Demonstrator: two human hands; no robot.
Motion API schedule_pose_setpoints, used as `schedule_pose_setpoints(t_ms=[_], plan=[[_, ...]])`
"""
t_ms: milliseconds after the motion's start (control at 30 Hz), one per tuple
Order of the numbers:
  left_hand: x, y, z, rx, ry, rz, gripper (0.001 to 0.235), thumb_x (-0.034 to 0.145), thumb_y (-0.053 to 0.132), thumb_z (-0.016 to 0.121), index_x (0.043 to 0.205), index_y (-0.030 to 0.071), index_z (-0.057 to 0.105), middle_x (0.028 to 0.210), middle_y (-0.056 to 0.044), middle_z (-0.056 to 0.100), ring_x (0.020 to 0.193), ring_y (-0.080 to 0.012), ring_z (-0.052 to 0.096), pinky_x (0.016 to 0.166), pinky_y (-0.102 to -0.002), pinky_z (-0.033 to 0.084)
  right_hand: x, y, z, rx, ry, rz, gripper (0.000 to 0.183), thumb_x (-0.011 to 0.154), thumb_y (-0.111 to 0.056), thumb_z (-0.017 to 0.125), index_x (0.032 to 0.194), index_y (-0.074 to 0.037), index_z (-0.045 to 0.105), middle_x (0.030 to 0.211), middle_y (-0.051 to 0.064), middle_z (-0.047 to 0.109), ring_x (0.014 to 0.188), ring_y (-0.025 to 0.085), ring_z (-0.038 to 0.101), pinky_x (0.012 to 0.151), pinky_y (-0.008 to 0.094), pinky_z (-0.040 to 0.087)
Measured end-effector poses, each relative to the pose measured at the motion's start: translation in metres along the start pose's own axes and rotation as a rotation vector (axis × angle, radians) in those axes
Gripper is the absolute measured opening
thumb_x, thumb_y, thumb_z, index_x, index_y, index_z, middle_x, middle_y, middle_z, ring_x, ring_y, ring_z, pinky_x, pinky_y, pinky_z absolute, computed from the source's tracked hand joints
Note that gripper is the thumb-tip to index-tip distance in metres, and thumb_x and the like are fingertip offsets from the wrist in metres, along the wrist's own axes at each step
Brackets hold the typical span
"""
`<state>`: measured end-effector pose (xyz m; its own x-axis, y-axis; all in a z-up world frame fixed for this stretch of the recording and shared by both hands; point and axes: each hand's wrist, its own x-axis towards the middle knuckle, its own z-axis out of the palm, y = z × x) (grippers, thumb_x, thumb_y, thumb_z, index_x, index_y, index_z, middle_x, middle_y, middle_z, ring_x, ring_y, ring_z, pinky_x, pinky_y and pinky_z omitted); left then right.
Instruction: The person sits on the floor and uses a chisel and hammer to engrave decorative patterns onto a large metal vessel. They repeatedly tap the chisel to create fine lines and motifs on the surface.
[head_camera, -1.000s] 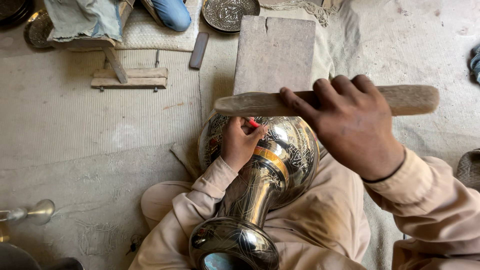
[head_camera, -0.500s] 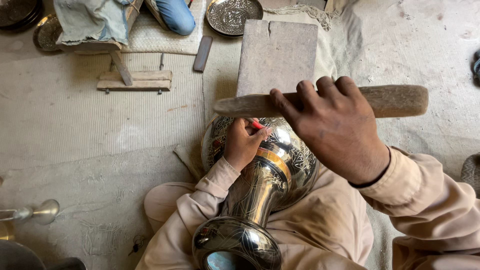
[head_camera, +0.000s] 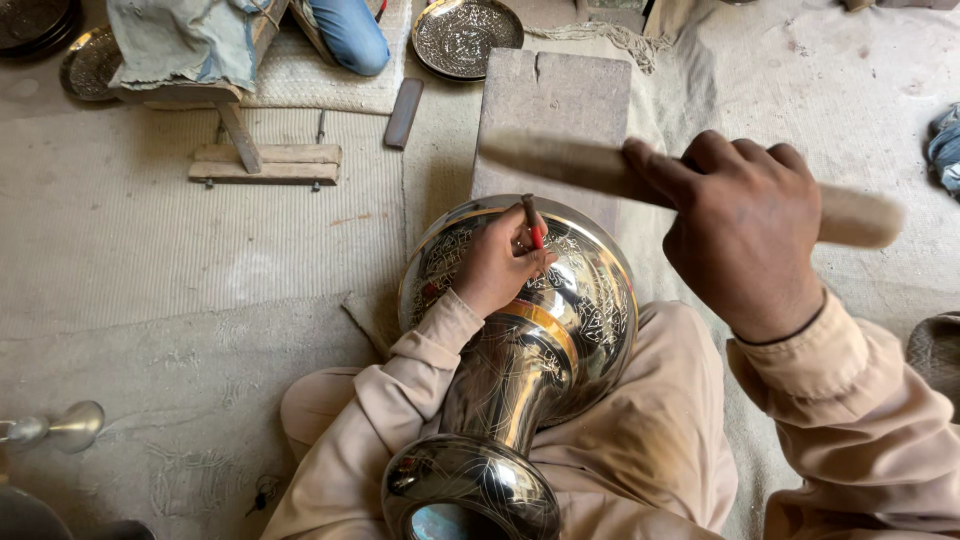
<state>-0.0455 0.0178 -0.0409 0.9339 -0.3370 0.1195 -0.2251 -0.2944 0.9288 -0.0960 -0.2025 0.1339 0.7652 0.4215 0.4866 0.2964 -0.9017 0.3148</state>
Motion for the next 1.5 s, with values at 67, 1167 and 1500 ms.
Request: schedule_pose_setpoints(t_ms=[67, 1167, 1500], plan=[[0.003, 0.003, 0.000, -0.025, -0.006, 0.160, 0.028, 0.086, 0.012, 0.082, 0.104, 0.006, 0.061, 0.085, -0.003, 0.069, 0.078, -0.0129, 0.073, 0.071, -0.028, 0.062, -0.008, 0.003, 0.005, 0.038, 0.004, 0.042, 0.048, 0.091, -0.001, 0.066, 0.129, -0.027, 0.078, 0.079, 0.001, 0.068, 0.057, 0.014, 0.054, 0.062, 0.030, 0.043], [-0.030, -0.110, -0.112, -0.222, 0.620, 0.135, 0.025, 0.101, 0.018, 0.069, 0.119, 0.001, 0.063, 0.095, -0.008, 0.070, 0.078, -0.0146, 0.072, 0.069, -0.030, 0.065, -0.296, -0.028, 0.178, 0.735, -0.069, 1.075, 0.066, 0.087, -0.018, 0.084, 0.148, -0.007, 0.064, 0.090, 0.013, 0.070, 0.074, 0.021, 0.063, 0.066, 0.033, 0.051], [-0.150, -0.275, -0.103, -0.301, 1.035, -0.194, 0.017, 0.095, 0.001, 0.067, 0.111, 0.003, 0.060, 0.090, -0.004, 0.067, 0.071, -0.0114, 0.065, 0.061, -0.028, 0.054, -0.330, -0.039, 0.221, 0.454, -0.323, 1.228, 0.052, 0.097, -0.043, 0.072, 0.140, -0.014, 0.067, 0.100, 0.012, 0.074, 0.082, 0.028, 0.070, 0.072, 0.043, 0.055]])
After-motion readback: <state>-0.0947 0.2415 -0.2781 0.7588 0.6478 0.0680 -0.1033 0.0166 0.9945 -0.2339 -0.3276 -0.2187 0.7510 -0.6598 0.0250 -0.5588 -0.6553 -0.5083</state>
